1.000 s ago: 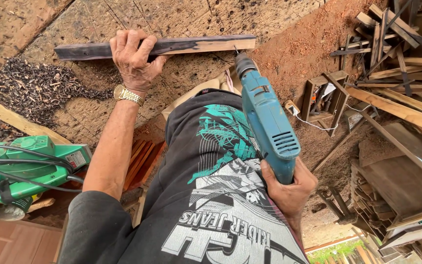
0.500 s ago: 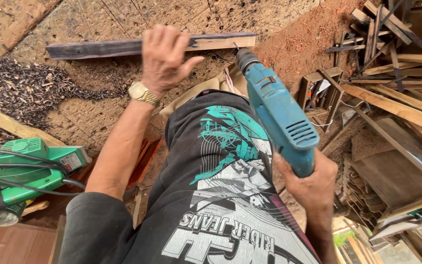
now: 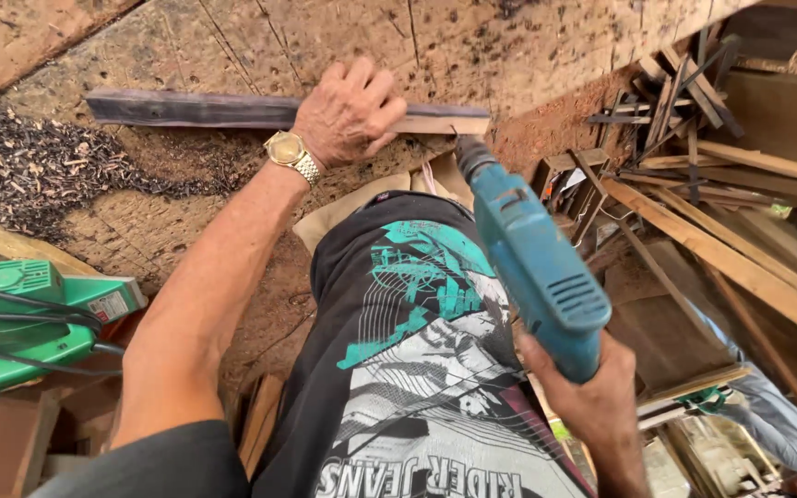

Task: The person drills holes into dark wooden strips using a corded power drill at a workbench, holding each strip steady with one hand while operating the drill with the other. They pick up new strips from a pile on the bench, drill them one at a time, and set the drilled strips aside.

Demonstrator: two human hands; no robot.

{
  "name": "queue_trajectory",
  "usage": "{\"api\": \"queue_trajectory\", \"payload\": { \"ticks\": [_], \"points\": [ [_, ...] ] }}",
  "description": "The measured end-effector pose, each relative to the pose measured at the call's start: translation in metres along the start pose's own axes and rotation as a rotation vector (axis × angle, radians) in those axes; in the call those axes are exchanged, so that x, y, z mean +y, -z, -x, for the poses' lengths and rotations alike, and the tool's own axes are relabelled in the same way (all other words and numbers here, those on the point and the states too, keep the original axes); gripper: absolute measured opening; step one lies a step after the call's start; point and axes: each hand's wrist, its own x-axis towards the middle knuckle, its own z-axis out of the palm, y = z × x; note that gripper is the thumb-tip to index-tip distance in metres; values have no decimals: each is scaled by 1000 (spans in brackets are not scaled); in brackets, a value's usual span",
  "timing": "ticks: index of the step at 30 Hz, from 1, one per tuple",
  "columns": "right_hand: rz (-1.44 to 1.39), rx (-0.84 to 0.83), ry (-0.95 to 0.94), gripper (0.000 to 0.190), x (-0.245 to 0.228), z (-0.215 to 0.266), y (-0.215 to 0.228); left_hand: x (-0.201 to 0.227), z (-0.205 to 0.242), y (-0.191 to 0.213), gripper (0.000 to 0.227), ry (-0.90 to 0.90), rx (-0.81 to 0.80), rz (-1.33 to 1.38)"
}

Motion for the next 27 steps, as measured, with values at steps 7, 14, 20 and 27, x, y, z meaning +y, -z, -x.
{"api": "queue_trajectory", "payload": {
  "ticks": [7, 14, 20, 27],
  "points": [
    [183, 22, 45, 34, -36, 1, 2, 1, -2, 4, 30, 31, -33, 99],
    [159, 71, 106, 24, -11, 4, -2, 1, -5, 9, 28, 41, -17, 116],
    [220, 27, 93, 41, -26, -1, 2, -1, -7, 9, 23, 43, -25, 158],
    [255, 33, 16, 44, -44, -2, 2, -2, -6, 8, 16, 43, -33, 149]
  ]
}}
